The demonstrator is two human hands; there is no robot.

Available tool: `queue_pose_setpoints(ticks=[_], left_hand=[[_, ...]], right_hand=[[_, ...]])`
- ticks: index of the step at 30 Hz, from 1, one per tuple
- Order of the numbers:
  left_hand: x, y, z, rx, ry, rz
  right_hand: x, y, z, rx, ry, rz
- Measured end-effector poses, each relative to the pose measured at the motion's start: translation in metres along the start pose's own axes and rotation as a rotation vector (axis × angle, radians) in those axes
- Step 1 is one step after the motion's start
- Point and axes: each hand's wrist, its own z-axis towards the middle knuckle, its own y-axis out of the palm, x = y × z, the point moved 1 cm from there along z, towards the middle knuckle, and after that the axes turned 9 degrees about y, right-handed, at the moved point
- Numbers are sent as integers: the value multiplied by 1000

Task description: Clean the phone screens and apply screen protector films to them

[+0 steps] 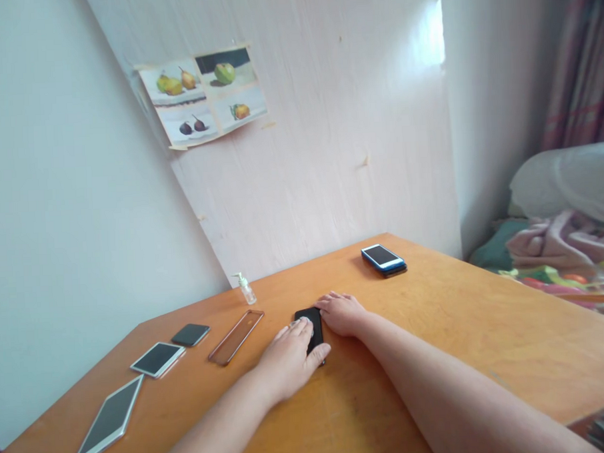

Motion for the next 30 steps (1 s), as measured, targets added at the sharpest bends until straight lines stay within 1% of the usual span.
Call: queue_pose_setpoints(ticks=[2, 4, 6, 8, 11, 18, 20, 22, 25, 30], left_hand=[[-10, 6, 21, 54, -9, 18], [-18, 11, 36, 77, -11, 28], [-21, 12, 43, 72, -12, 24], [-21, 10, 39, 49, -8, 17], [-13, 4, 20, 15, 15, 8], [21, -12, -50, -58, 52, -35], [27, -15, -62, -66, 60, -44], [29, -16, -64, -82, 55, -45], [23, -13, -49, -77, 40, -46], [-3, 2, 6, -22, 9, -18]], right_hand=[[2, 0, 0, -3, -8, -3], [3, 0, 0, -8, -14, -6], [4, 0, 1, -12, -17, -8], [4, 1, 1, -14, -15, -11], [4, 1, 1, -20, -2, -13], [2, 2, 2, -28, 16, -11], [1, 2, 2, -27, 17, -8], [1, 2, 3, -24, 14, -5], [2, 2, 3, -21, 11, 3], [4, 2, 3, -19, 4, 11]])
